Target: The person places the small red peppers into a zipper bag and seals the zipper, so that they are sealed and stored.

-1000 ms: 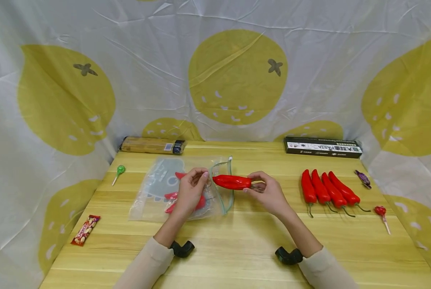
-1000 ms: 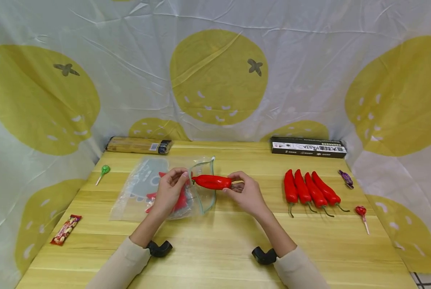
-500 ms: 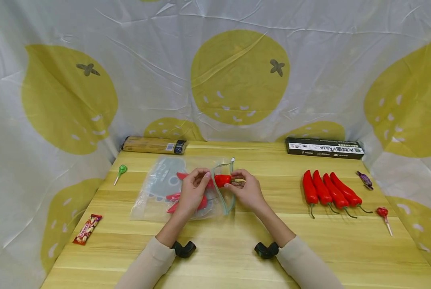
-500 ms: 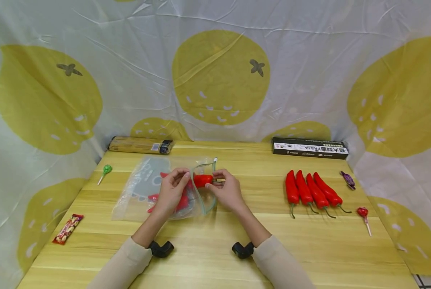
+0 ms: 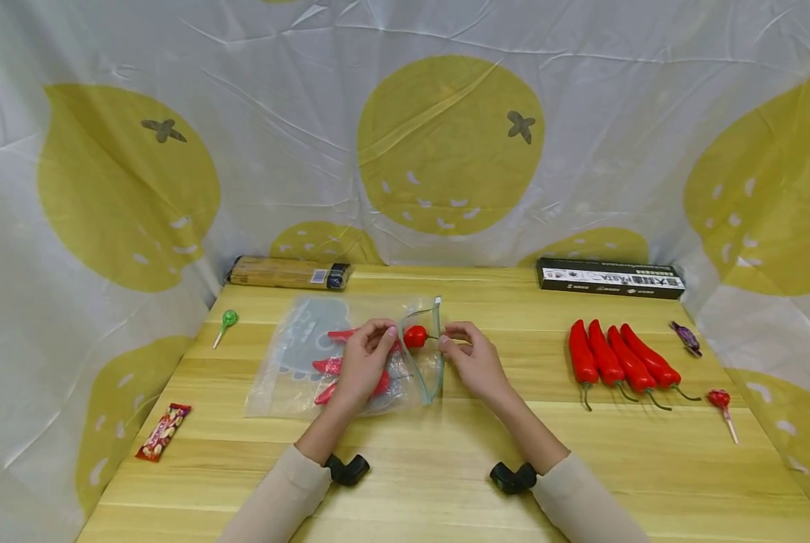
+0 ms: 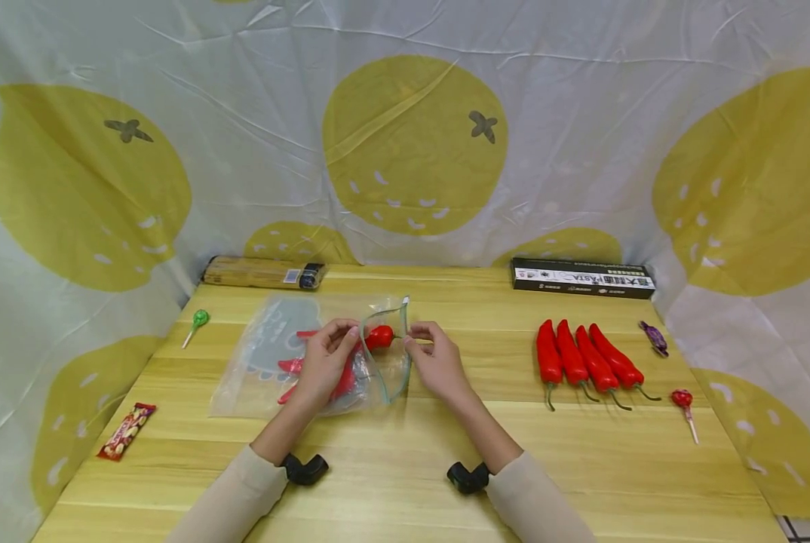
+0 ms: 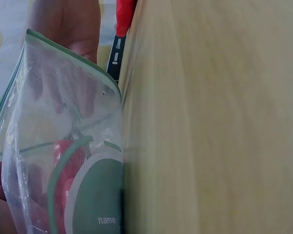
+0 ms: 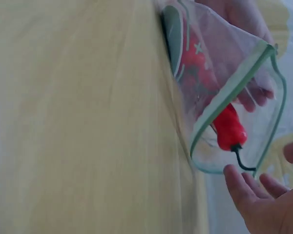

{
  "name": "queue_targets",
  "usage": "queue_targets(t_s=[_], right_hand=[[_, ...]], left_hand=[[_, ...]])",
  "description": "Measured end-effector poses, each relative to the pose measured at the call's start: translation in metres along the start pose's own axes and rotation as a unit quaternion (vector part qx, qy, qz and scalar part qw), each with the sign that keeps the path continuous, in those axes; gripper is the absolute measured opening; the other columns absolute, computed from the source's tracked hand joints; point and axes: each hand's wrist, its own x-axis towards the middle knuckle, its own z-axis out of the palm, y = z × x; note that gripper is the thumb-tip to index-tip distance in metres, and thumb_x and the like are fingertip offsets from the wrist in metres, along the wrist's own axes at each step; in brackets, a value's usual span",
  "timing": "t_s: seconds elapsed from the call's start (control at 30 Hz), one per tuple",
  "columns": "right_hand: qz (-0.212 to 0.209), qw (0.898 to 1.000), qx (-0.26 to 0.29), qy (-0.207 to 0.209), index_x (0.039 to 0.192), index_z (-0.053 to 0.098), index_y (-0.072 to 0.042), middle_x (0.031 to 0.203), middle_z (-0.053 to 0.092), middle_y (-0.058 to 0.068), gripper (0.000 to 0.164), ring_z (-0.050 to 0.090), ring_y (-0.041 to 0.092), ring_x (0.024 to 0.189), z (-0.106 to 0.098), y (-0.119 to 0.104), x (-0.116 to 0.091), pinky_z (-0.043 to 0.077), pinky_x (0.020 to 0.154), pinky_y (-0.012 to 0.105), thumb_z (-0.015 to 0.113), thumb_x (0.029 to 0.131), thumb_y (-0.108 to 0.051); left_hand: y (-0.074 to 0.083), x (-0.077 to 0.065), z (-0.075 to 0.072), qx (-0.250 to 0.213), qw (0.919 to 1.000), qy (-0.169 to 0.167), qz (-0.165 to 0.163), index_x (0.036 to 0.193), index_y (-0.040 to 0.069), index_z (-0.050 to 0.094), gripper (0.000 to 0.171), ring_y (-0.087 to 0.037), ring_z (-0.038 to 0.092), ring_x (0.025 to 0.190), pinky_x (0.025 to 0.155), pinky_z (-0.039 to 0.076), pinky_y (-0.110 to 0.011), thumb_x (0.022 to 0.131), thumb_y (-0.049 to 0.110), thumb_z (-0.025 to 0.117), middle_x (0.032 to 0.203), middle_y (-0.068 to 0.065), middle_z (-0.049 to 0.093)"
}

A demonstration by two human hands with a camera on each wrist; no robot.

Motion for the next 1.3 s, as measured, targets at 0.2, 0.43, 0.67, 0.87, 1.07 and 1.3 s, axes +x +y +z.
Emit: queue_targets(t_s=[0.2,0.43,0.67,0.87,1.07,1.3], right_hand=[[-0.014,0.999,0.039,0.005,0.131,0.049,-0.003,0.131,0.057,0.022,0.041,0.060,0.035,0.118,-0.015,-0.005,-0.016,0.048,0.101,0.047,0.044,0.104,-0.033],[-0.038,0.995,0.075,-0.047,0.140,0.041,-0.002,0.143,0.046,0.025,0.055,0.047,0.037,0.133,-0.012,-0.007,-0.021,0.040,0.109,0.049,0.033,0.105,-0.045],[-0.072,0.981,0.124,-0.130,0.150,0.025,0.001,0.151,0.035,0.028,0.070,0.032,0.044,0.141,0.004,-0.010,-0.014,0.028,0.114,0.056,0.017,0.105,-0.052],[-0.065,0.973,0.147,-0.167,0.151,0.022,0.000,0.152,0.034,0.026,0.069,0.032,0.042,0.142,0.015,-0.008,-0.005,0.024,0.116,0.057,0.014,0.105,-0.051],[-0.065,0.985,0.113,-0.115,0.146,0.031,0.001,0.146,0.041,0.029,0.064,0.040,0.045,0.135,-0.002,-0.006,-0.011,0.033,0.111,0.057,0.026,0.105,-0.048],[-0.070,0.998,-0.001,-0.003,0.128,0.052,-0.002,0.127,0.058,0.025,0.037,0.061,0.036,0.112,-0.054,-0.002,-0.027,0.054,0.093,0.040,0.050,0.102,-0.028]], left_hand=[[-0.001,0.001,-0.001,0.006,1.0000,0.002,-0.002,0.111,0.007,0.065,0.020,-0.017,0.064,0.103,0.089,0.052,-0.019,0.097,0.021,0.061,0.112,-0.008,0.066],[-0.023,0.012,-0.002,-0.006,1.0000,0.002,-0.002,0.112,0.009,0.065,0.023,-0.018,0.064,0.107,0.090,0.052,-0.019,0.096,0.025,0.061,0.114,-0.008,0.065],[-0.026,0.013,0.002,-0.028,0.9992,0.005,0.027,0.110,0.010,0.066,0.028,-0.019,0.065,0.101,0.083,0.055,-0.022,0.094,0.032,0.063,0.110,-0.009,0.065],[-0.026,0.014,0.004,-0.023,0.9985,0.005,0.050,0.109,0.010,0.066,0.029,-0.018,0.065,0.099,0.082,0.054,-0.023,0.094,0.034,0.064,0.108,-0.008,0.066],[-0.026,0.014,0.005,-0.031,0.9987,0.009,0.039,0.109,0.009,0.066,0.028,-0.016,0.065,0.097,0.080,0.054,-0.022,0.094,0.032,0.063,0.109,-0.007,0.066],[-0.027,0.010,0.002,-0.030,0.9994,0.014,0.013,0.109,0.010,0.067,0.026,-0.015,0.063,0.095,0.078,0.054,-0.019,0.094,0.031,0.063,0.107,-0.005,0.064]])
